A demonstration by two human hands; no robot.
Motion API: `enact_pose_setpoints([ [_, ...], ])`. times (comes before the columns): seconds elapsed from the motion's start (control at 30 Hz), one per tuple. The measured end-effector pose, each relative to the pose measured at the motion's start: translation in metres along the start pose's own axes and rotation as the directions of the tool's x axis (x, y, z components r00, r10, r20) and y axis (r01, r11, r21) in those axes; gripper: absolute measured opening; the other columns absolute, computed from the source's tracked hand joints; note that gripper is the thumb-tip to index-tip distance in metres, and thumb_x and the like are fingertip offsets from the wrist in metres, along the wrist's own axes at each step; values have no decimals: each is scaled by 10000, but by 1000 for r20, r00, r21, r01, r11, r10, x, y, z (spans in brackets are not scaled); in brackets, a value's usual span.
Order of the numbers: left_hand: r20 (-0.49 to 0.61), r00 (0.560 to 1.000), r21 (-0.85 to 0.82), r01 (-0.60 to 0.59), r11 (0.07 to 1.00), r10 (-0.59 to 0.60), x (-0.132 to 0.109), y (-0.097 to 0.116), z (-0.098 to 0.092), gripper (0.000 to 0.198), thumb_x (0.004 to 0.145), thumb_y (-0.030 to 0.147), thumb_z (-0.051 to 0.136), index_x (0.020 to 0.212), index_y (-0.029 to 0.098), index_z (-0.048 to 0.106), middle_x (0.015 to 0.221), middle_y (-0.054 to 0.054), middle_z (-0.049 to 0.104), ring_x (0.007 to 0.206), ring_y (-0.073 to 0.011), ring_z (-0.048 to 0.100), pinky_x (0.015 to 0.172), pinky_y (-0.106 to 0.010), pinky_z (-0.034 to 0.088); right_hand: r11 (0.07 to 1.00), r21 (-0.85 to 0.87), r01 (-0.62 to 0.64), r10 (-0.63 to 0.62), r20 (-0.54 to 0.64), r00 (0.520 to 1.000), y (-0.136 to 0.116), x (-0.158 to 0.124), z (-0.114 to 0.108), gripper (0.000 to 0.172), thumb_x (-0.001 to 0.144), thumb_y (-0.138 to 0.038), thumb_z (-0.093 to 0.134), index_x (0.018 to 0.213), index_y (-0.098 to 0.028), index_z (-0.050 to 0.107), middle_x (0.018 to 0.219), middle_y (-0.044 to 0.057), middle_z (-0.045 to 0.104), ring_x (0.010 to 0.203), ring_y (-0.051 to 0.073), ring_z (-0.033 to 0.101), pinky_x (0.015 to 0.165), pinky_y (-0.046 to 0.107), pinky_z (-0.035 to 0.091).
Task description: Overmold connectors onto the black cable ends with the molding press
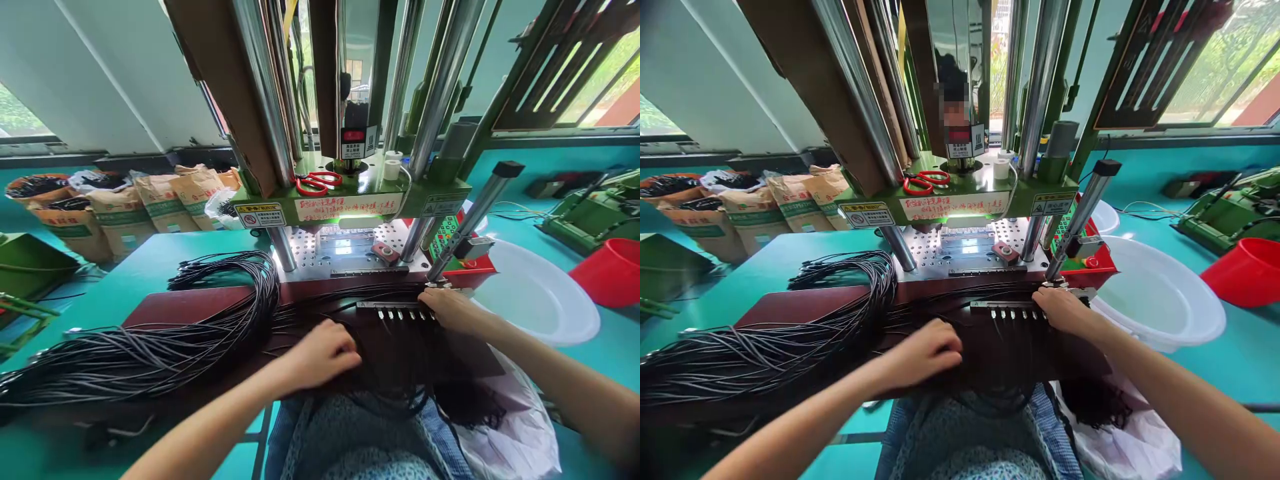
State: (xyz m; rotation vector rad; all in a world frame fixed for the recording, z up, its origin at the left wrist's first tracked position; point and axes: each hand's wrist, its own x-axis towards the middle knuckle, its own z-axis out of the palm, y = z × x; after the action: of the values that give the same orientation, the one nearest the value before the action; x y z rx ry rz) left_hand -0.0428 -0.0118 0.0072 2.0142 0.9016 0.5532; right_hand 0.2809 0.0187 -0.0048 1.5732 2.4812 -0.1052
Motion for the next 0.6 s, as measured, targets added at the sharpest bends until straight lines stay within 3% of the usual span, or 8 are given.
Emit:
enact_pose_setpoints([
  [0.07, -49, 997, 98, -62, 993, 67, 4, 13, 42, 262, 692, 451, 614, 796, 216, 662, 808, -75, 603, 838, -236, 503, 791, -337, 351, 1000, 14, -15, 14, 44, 999, 3, 3, -10, 292, 623, 38, 437, 805, -146, 572, 881, 104, 577, 828, 246, 571, 648, 297, 392],
  [0.13, -69, 996, 205, -45, 978, 61, 8, 19, 68, 374, 690, 543, 573, 801, 196, 656, 805, -98, 586, 865, -261, 485, 832, -388, 323, 999, 40, -25, 23, 59, 998, 7, 6, -24, 291, 608, 16, 447, 799, -160, 578, 877, 90, 583, 799, 237, 577, 603, 279, 381],
  [0.27, 93, 995, 389, -58, 919, 23, 20, 27, 84, 582, 678, 686, 451, 788, 143, 632, 771, -107, 598, 829, -265, 497, 817, -426, 342, 991, 114, -68, 63, 44, 997, 15, 18, -53, 312, 616, -53, 455, 862, -184, 594, 809, 62, 614, 765, 230, 578, 561, 260, 348],
  [0.33, 113, 993, 350, -7, 937, -35, 32, 30, 84, 624, 656, 713, 443, 807, 132, 616, 808, -105, 618, 829, -255, 518, 795, -398, 372, 983, 161, -87, 86, 13, 996, 17, 29, -65, 310, 605, -69, 467, 855, -180, 613, 793, 58, 629, 763, 225, 577, 566, 254, 346],
  [0.4, 107, 981, 170, 142, 975, -161, 49, 30, 83, 616, 623, 711, 486, 803, 133, 602, 793, -87, 633, 787, -230, 547, 741, -351, 404, 971, 222, -93, 100, -22, 995, 19, 43, -75, 322, 583, -59, 473, 840, -171, 630, 790, 46, 640, 755, 203, 577, 576, 237, 353],
  [0.47, 149, 949, -162, 301, 940, -279, 70, 26, 82, 562, 612, 667, 541, 789, 136, 590, 723, -60, 637, 699, -193, 569, 660, -305, 422, 953, 287, -96, 116, -55, 992, 21, 62, -82, 312, 578, -46, 469, 812, -159, 642, 732, 26, 639, 712, 177, 579, 563, 219, 360],
  [0.53, 229, 930, -537, 368, 759, -289, 92, 20, 78, 478, 628, 584, 585, 797, 137, 574, 678, -47, 637, 637, -165, 581, 611, -279, 429, 934, 341, -102, 138, -84, 987, 22, 84, -85, 258, 593, -43, 478, 758, -146, 646, 651, 6, 620, 647, 160, 573, 530, 211, 361],
  [0.6, 270, 932, -775, 360, 519, -243, 112, 12, 71, 391, 638, 476, 628, 815, 133, 567, 698, -57, 648, 621, -156, 599, 604, -276, 440, 918, 383, -103, 158, -114, 981, 22, 108, -85, 194, 620, -41, 502, 712, -139, 642, 612, -9, 601, 611, 148, 567, 514, 208, 370],
])
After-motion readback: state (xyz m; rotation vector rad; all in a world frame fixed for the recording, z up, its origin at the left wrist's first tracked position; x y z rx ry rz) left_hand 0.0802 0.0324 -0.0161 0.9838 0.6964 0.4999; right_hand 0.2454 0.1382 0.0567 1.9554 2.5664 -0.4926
